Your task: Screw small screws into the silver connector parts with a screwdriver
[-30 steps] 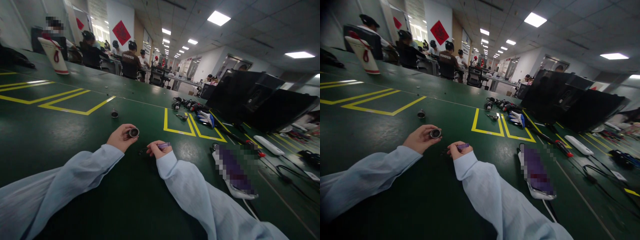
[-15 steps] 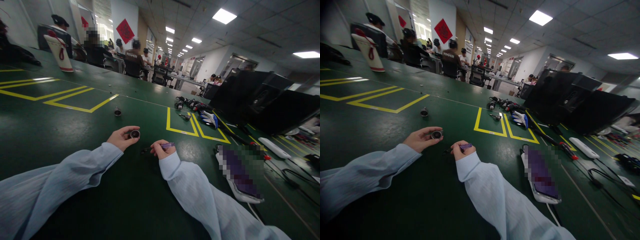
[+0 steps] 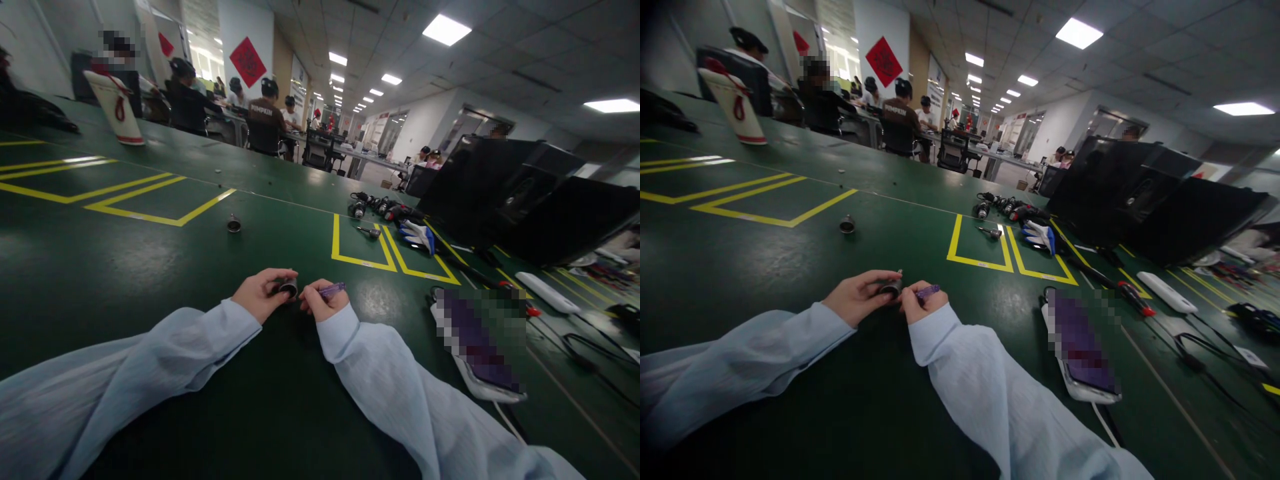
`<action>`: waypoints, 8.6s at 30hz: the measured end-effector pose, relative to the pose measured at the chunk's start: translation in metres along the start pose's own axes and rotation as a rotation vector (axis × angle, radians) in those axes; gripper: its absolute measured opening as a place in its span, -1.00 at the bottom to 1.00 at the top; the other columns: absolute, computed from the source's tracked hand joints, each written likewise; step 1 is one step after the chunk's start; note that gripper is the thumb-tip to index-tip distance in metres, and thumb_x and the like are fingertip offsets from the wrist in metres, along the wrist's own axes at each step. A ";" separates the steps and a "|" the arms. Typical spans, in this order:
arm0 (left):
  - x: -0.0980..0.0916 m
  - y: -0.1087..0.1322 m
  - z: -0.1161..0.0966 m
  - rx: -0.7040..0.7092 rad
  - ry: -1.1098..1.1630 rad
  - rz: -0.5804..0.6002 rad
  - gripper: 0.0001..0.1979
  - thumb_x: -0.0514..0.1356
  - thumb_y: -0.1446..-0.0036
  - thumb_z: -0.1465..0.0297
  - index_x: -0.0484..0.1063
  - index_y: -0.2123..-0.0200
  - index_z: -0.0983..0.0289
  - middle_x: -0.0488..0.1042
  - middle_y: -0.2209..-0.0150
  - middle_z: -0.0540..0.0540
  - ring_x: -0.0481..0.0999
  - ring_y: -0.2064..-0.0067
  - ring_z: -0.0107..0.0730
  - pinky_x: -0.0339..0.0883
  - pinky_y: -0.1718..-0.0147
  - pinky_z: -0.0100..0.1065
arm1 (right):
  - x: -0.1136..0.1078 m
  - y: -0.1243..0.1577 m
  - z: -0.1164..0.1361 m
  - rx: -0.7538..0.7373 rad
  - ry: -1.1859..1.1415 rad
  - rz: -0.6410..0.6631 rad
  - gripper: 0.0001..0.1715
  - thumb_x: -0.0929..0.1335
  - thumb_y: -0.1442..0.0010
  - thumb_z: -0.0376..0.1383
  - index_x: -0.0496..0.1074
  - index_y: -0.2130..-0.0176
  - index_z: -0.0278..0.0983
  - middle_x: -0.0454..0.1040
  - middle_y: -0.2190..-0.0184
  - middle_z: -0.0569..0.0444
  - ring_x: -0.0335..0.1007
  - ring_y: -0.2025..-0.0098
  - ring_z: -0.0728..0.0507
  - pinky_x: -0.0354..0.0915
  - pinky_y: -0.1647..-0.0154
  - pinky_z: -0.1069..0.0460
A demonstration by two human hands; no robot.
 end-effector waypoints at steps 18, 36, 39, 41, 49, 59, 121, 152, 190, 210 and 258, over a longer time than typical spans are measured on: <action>-0.013 -0.003 -0.001 -0.045 0.097 -0.147 -0.51 0.33 0.39 0.48 0.44 0.23 0.37 0.52 0.21 0.14 0.52 0.19 -0.17 0.38 0.08 -0.11 | -0.010 -0.001 0.000 0.056 0.052 -0.083 -0.71 0.26 0.02 -0.16 0.33 0.63 -0.27 0.29 0.78 0.20 0.18 0.73 0.04 0.13 0.67 0.14; -0.013 0.005 -0.029 0.546 -0.606 -0.038 -0.72 0.10 0.00 0.43 0.46 0.18 0.29 0.37 0.05 0.21 0.39 0.03 -0.22 0.31 0.04 -0.19 | -0.007 -0.002 -0.010 0.027 0.034 -0.054 -0.71 0.28 0.00 -0.15 0.39 0.58 -0.28 0.36 0.73 0.17 0.22 0.69 0.04 0.16 0.65 0.14; -0.006 0.009 -0.030 0.644 -0.892 0.100 -0.65 -0.03 -0.04 0.51 0.46 0.17 0.21 0.40 0.05 0.17 0.37 0.01 -0.25 0.28 0.04 -0.22 | -0.008 -0.002 -0.010 0.018 0.047 -0.059 -0.71 0.28 0.00 -0.15 0.39 0.58 -0.27 0.36 0.72 0.17 0.23 0.69 0.03 0.17 0.64 0.13; -0.003 0.010 -0.026 0.616 -0.993 0.169 -0.62 -0.06 -0.03 0.52 0.45 0.15 0.20 0.39 0.03 0.16 0.38 0.02 -0.24 0.29 0.07 -0.24 | -0.008 -0.002 -0.010 0.010 0.057 -0.056 -0.72 0.28 0.00 -0.15 0.39 0.58 -0.27 0.36 0.72 0.17 0.23 0.69 0.03 0.18 0.64 0.12; -0.005 0.007 -0.025 0.595 -0.899 0.138 -0.66 -0.02 -0.01 0.50 0.48 0.21 0.20 0.41 0.05 0.13 0.35 -0.01 -0.25 0.21 -0.02 -0.21 | -0.008 -0.003 -0.010 -0.002 0.058 -0.041 -0.70 0.28 -0.01 -0.14 0.38 0.58 -0.27 0.36 0.72 0.16 0.23 0.68 0.03 0.19 0.64 0.13; -0.033 -0.010 -0.003 0.099 -0.068 -0.190 -0.44 0.32 0.34 0.36 0.40 0.14 0.32 0.50 0.17 0.14 0.50 0.16 -0.20 0.29 0.03 -0.08 | -0.013 0.011 0.020 -0.202 -0.129 -0.060 -0.74 0.27 -0.07 -0.19 0.39 0.51 -0.29 0.42 0.61 0.10 0.30 0.60 0.00 0.27 0.57 0.10; -0.029 -0.002 -0.006 -0.108 0.164 -0.360 -0.66 0.27 0.38 0.57 0.49 0.37 0.36 0.54 0.51 0.05 0.56 0.41 -0.28 0.48 0.24 -0.28 | -0.003 0.014 0.023 -0.213 0.252 0.111 -0.65 0.23 -0.12 -0.22 0.40 0.59 -0.30 0.36 0.72 0.14 0.28 0.66 0.03 0.21 0.62 0.14; -0.008 0.029 -0.033 0.013 -0.128 -0.329 -0.73 0.26 0.32 0.40 0.51 0.41 0.35 0.56 0.46 0.10 0.56 0.43 -0.25 0.47 0.42 -0.36 | 0.001 0.048 0.078 -0.891 0.407 0.108 -0.89 0.25 -0.08 -0.43 0.36 0.34 -0.31 0.48 0.44 -0.03 0.37 0.40 -0.06 0.34 0.38 0.04; -0.019 0.023 -0.030 -0.035 -0.076 -0.354 -0.73 0.23 0.26 0.45 0.50 0.36 0.30 0.56 0.41 0.10 0.56 0.33 -0.20 0.47 0.27 -0.28 | -0.003 0.010 0.016 -0.129 0.206 0.076 -0.69 0.24 -0.09 -0.17 0.38 0.54 -0.29 0.34 0.70 0.15 0.26 0.65 0.01 0.18 0.61 0.12; -0.020 0.021 -0.023 -0.089 -0.006 -0.377 -0.67 0.23 0.31 0.47 0.49 0.33 0.33 0.56 0.38 0.11 0.55 0.28 -0.18 0.46 0.21 -0.22 | -0.010 0.020 0.036 -0.363 -0.071 -0.010 -0.72 0.26 -0.09 -0.22 0.39 0.55 -0.29 0.38 0.66 0.11 0.29 0.58 0.01 0.23 0.55 0.11; -0.016 0.021 -0.023 -0.044 -0.070 -0.301 -0.56 0.27 0.34 0.36 0.47 0.26 0.33 0.57 0.31 0.14 0.55 0.25 -0.16 0.42 0.17 -0.22 | 0.005 0.029 0.065 -0.671 0.193 0.150 -0.82 0.25 -0.12 -0.37 0.43 0.40 -0.32 0.51 0.46 -0.02 0.40 0.39 -0.05 0.31 0.31 0.05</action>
Point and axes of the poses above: each hand's wrist, its own y-axis away from the middle knuckle, its own x-axis out of the palm, z = x × y, the point moved 6 cm from there along -y, towards the middle knuckle
